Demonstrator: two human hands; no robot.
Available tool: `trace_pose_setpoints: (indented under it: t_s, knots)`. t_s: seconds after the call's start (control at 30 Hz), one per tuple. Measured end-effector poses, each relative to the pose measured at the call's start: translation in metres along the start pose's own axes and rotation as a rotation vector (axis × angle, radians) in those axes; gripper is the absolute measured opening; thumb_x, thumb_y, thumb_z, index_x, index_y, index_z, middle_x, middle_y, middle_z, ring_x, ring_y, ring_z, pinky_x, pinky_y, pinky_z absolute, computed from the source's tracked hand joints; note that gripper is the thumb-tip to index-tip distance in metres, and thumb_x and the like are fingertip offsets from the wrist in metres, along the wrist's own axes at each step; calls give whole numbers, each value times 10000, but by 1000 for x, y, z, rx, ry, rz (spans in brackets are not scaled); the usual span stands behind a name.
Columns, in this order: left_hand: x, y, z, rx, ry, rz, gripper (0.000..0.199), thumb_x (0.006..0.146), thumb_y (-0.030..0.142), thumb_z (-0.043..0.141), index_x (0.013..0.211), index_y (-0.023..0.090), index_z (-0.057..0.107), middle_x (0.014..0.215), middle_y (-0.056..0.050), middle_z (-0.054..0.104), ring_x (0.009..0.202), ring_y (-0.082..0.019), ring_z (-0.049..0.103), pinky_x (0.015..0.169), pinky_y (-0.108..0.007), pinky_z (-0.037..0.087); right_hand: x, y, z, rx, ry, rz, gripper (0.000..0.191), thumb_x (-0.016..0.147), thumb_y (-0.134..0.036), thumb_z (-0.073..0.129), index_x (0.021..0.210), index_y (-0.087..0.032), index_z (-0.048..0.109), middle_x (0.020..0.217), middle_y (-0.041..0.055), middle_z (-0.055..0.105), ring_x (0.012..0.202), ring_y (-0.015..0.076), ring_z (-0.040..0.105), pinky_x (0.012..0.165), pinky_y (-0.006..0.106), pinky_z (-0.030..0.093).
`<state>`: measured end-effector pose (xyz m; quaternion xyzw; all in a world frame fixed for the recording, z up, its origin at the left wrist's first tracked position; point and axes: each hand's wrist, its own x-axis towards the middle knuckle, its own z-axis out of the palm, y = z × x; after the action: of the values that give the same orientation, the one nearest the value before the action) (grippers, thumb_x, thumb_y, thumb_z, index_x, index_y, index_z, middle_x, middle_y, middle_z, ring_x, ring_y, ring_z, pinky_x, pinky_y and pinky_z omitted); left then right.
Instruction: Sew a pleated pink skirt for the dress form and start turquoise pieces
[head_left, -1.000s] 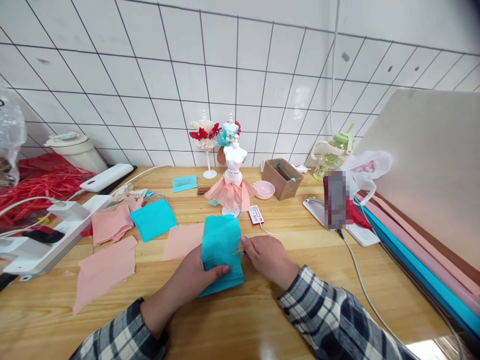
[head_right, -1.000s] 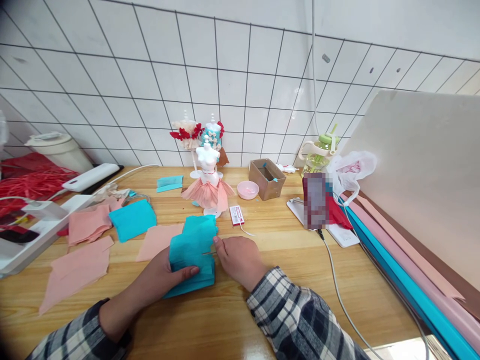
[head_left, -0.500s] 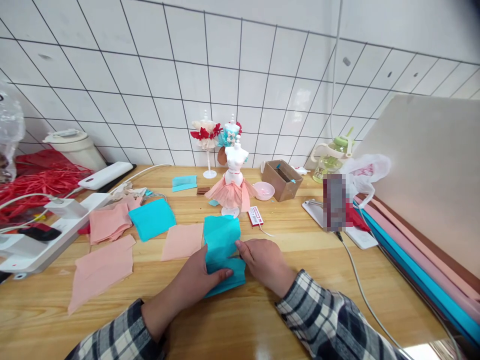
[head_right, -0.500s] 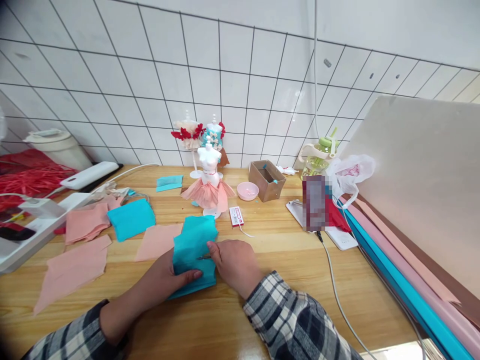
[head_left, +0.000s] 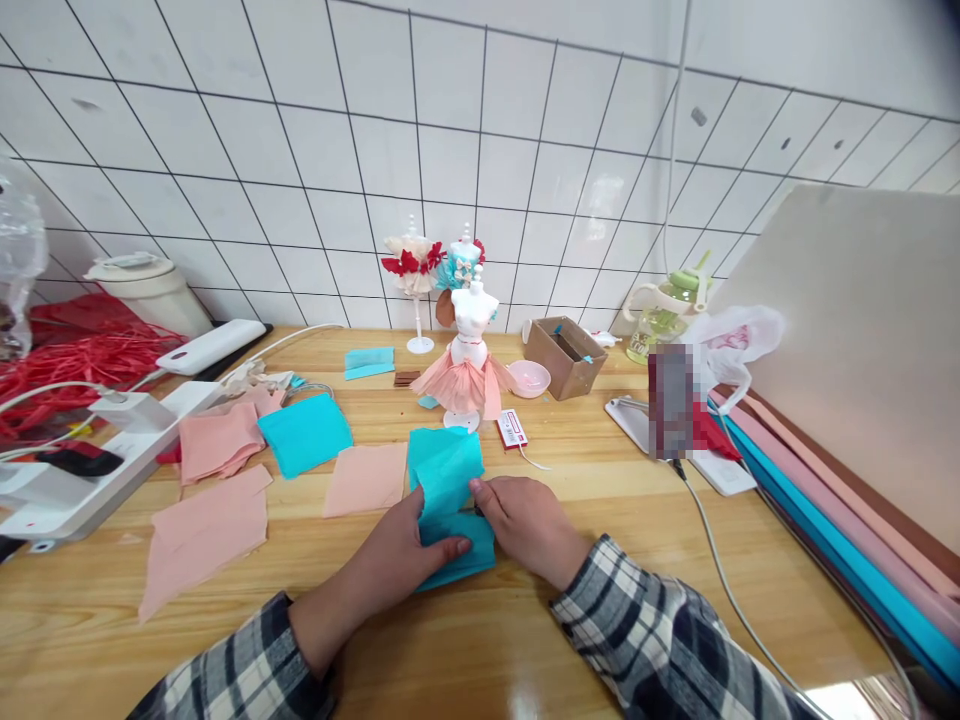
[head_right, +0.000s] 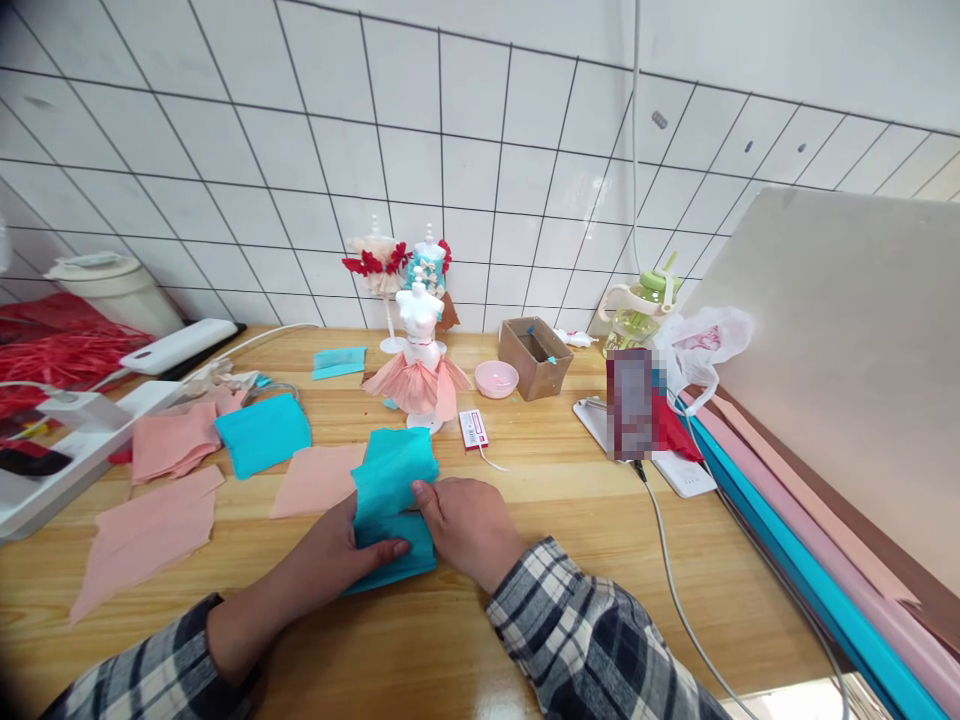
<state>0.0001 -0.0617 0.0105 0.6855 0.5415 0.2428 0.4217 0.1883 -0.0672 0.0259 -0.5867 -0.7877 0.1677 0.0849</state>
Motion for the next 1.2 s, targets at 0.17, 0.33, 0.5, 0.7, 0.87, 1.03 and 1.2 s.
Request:
trace_pose_setpoints:
  t_s: [0.17,0.33,0.5,0.7,0.87,1.03,1.2]
  knots:
    - [-1,2,3,46,-94,10,518,702,445,682,1115,147,585,1145,-132,674,1063,-347,601,911,-452,471,2,-2,0,-46,-34,-27,605,997,-471,125,828,-200,638,850,47,705,770,164,632,622,266,354]
    - [-2,4,-1,-63,-174,86,545,750,415,666,1217,166,535,1256,-111,622,1143,-318,565,977,-434,438,4,0,-1,-54,-37,3,609,995,-483,126,854,-214,653,883,47,711,807,169,637,645,264,374]
    - [-1,-1,-4,-294,-236,171,510,843,412,569,1285,175,480,1343,-102,563,1199,-286,533,1029,-418,408,2,3,-2,-17,-14,-13,610,1000,-468,106,845,-214,638,865,36,704,788,162,629,649,273,359]
    - [1,-4,-4,-349,-225,188,516,847,372,571,1308,167,462,1368,-96,545,1268,-274,475,1085,-417,351,0,5,-1,85,-25,-26,592,1009,-435,125,827,-188,632,840,40,692,799,147,620,681,259,373]
    - [1,-2,-3,-236,-234,179,481,842,359,565,1277,169,485,1314,-92,588,1219,-288,512,1049,-444,389,0,2,3,109,-7,-67,561,1012,-423,155,802,-182,616,829,33,682,767,139,608,681,257,378]
    - [0,-1,-1,-180,-232,157,448,829,323,560,1241,160,493,1177,-83,658,1145,-283,558,990,-414,439,-1,-4,8,83,40,-93,524,1013,-410,178,764,-181,577,768,30,649,706,135,578,633,263,361]
    - [0,1,-1,-154,-215,142,379,816,331,558,1153,160,530,1067,-71,682,1049,-278,592,937,-408,465,-1,-6,11,86,56,-129,516,1017,-395,173,765,-182,570,751,27,637,688,131,567,633,257,365]
